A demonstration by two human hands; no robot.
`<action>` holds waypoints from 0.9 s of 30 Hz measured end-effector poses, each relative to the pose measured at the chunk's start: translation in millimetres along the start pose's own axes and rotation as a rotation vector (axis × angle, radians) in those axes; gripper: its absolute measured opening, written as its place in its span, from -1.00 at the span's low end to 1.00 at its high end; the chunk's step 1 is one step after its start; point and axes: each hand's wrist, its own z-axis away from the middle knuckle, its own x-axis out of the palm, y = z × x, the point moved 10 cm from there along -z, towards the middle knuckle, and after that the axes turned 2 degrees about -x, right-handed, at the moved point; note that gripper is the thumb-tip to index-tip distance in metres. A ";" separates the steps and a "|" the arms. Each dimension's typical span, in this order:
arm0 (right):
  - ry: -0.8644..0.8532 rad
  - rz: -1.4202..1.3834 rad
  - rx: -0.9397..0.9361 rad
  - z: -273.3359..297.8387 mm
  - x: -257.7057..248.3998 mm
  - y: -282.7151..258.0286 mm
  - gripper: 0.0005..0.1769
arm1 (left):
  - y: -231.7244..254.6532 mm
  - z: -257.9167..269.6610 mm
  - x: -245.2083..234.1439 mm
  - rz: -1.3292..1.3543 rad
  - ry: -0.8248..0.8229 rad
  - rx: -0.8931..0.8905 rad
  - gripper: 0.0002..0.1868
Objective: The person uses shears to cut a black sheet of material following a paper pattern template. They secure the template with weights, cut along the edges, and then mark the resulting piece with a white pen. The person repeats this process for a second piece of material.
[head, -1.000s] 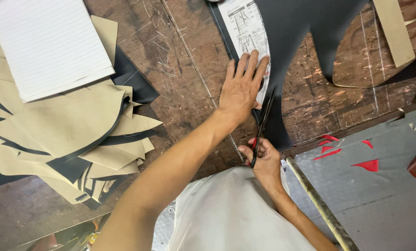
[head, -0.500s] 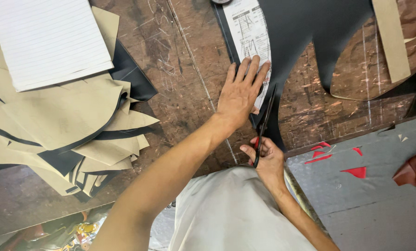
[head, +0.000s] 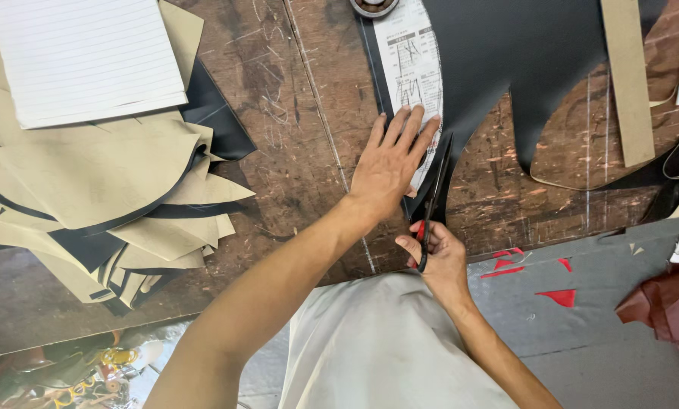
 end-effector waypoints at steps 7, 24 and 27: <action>-0.006 0.037 0.034 -3.5 -9.5 -5.4 -0.64 | -0.9 3.0 -2.4 0.032 0.027 -0.002 0.32; -0.105 0.067 -0.002 -32.7 -21.1 -28.8 -0.61 | 1.0 3.0 -8.8 0.043 0.044 -0.014 0.29; -0.112 0.085 -0.029 -40.6 -24.1 -39.1 -0.64 | 1.2 6.1 -10.7 0.063 0.030 -0.001 0.27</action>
